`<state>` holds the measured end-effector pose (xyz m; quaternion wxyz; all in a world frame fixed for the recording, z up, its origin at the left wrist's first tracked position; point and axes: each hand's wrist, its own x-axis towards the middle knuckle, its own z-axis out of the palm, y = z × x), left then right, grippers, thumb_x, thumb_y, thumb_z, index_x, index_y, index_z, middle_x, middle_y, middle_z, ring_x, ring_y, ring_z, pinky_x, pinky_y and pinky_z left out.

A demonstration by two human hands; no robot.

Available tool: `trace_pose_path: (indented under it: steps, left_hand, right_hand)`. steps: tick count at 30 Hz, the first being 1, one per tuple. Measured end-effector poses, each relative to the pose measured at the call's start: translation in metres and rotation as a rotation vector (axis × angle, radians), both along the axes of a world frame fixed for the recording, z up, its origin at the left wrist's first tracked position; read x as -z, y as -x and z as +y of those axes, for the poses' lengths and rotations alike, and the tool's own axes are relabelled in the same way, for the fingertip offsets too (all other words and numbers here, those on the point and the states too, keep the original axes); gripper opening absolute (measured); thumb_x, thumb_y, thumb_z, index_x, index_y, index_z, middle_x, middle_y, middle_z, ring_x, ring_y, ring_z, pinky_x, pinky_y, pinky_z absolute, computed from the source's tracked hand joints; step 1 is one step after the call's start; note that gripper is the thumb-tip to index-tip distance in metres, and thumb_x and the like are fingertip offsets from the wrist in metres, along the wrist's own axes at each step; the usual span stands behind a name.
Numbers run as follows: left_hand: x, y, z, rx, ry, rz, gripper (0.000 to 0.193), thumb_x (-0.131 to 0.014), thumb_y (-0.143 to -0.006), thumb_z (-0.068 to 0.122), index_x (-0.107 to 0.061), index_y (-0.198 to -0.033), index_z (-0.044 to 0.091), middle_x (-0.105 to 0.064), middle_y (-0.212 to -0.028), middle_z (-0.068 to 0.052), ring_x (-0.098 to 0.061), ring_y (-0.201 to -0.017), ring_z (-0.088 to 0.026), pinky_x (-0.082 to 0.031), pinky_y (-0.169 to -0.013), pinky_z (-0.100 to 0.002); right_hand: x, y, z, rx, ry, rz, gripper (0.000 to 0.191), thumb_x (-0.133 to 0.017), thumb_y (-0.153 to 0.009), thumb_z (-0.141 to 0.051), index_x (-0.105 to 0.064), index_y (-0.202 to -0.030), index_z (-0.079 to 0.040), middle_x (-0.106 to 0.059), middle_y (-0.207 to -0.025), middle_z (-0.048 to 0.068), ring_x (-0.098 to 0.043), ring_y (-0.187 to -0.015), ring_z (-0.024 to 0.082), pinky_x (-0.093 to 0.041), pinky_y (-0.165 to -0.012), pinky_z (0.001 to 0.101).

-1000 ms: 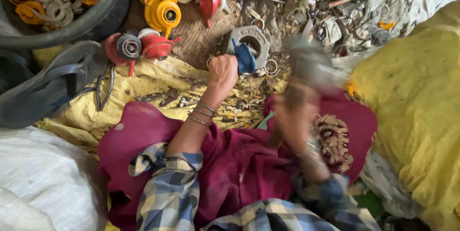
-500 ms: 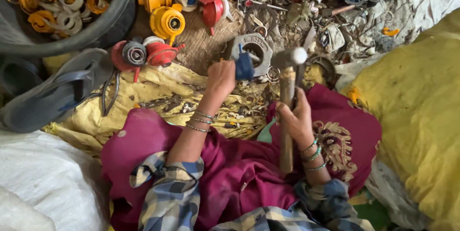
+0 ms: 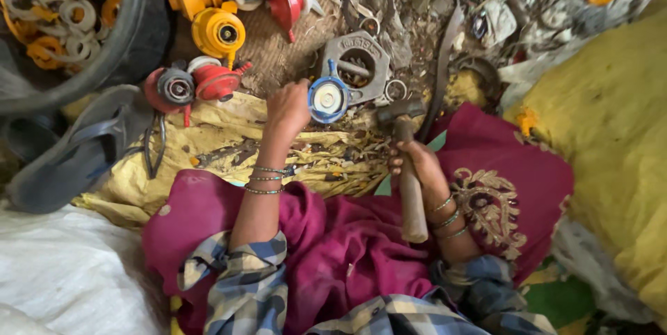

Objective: The person sits on the floor and uses a hammer to strike a blue plastic component placed in a metal fixture. They repeatedly hit the part, occasionally repositioning it, to separate or break it apart.

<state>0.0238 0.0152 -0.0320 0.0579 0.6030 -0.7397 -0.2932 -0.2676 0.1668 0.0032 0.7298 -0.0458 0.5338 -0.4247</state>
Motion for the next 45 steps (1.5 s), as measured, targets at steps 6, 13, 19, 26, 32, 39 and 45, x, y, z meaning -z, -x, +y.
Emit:
trace_pose_path:
  steps: [6, 13, 19, 26, 32, 39, 45]
  left_hand:
    - [-0.012, -0.009, -0.002, 0.154, 0.001, -0.018, 0.035, -0.056, -0.089, -0.002, -0.064, -0.122, 0.007, -0.073, -0.097, -0.023, -0.07, -0.096, -0.043, -0.054, -0.08, -0.054]
    - [-0.043, -0.006, -0.002, 0.137, 0.034, 0.212, 0.04, -0.068, -0.088, 0.001, -0.065, -0.126, 0.008, -0.074, -0.104, -0.018, -0.071, -0.095, -0.04, -0.054, -0.083, -0.049]
    - [-0.036, 0.034, 0.001, 0.012, -0.012, 0.336, 0.031, -0.066, -0.101, 0.023, -0.066, -0.128, 0.007, -0.071, -0.124, -0.013, -0.073, -0.099, -0.03, -0.057, -0.089, -0.043]
    - [-0.035, 0.044, 0.009, 0.023, 0.114, 0.263, 0.028, -0.077, -0.091, 0.027, -0.072, -0.108, 0.005, -0.074, -0.105, -0.015, -0.071, -0.095, -0.032, -0.056, -0.081, -0.044]
    - [-0.07, 0.019, 0.0, -0.166, -0.054, 0.411, 0.018, -0.073, -0.098, 0.021, -0.071, -0.108, 0.006, -0.075, -0.091, -0.012, -0.073, -0.078, -0.025, -0.054, -0.073, -0.034]
    - [-0.105, 0.017, 0.008, -0.137, 0.07, 1.373, 0.007, -0.065, -0.108, 0.01, -0.063, -0.114, 0.008, -0.075, -0.117, -0.008, -0.071, -0.106, -0.015, -0.056, -0.094, -0.028]
    - [-0.075, 0.033, 0.0, -0.073, -0.092, 0.448, 0.016, -0.075, -0.096, 0.019, -0.072, -0.109, 0.01, -0.077, -0.086, -0.015, -0.071, -0.07, -0.025, -0.05, -0.065, -0.039]
  right_hand:
    - [-0.008, -0.01, 0.003, 0.088, -0.037, 0.017, 0.013, -0.055, -0.094, -0.011, -0.056, -0.101, -0.001, -0.059, -0.081, 0.005, -0.052, -0.061, 0.011, -0.047, -0.053, 0.0259]
    - [-0.021, -0.019, -0.001, 0.162, -0.076, -0.04, 0.014, -0.057, -0.096, -0.013, -0.055, -0.101, 0.0, -0.057, -0.082, 0.005, -0.052, -0.062, 0.011, -0.047, -0.052, 0.0261]
    - [-0.03, -0.024, -0.001, 0.214, -0.095, -0.064, 0.013, -0.056, -0.095, -0.01, -0.055, -0.104, -0.001, -0.058, -0.085, 0.005, -0.052, -0.064, 0.011, -0.046, -0.054, 0.0258]
    - [-0.028, -0.023, -0.003, 0.205, -0.076, -0.122, 0.016, -0.055, -0.095, -0.01, -0.054, -0.109, -0.001, -0.059, -0.087, 0.006, -0.05, -0.063, 0.01, -0.046, -0.054, 0.0246]
    - [-0.02, -0.021, -0.001, 0.237, -0.103, -0.175, 0.016, -0.056, -0.094, -0.011, -0.054, -0.108, -0.003, -0.058, -0.085, 0.005, -0.05, -0.063, 0.01, -0.046, -0.054, 0.0243]
    - [-0.02, -0.021, -0.001, 0.22, -0.093, -0.168, 0.017, -0.055, -0.095, -0.011, -0.054, -0.11, -0.002, -0.058, -0.087, 0.004, -0.051, -0.064, 0.01, -0.047, -0.056, 0.0245]
    - [-0.023, -0.022, -0.004, 0.241, -0.125, -0.172, 0.019, -0.057, -0.096, -0.013, -0.054, -0.109, -0.001, -0.058, -0.087, 0.004, -0.052, -0.064, 0.009, -0.048, -0.056, 0.0242]
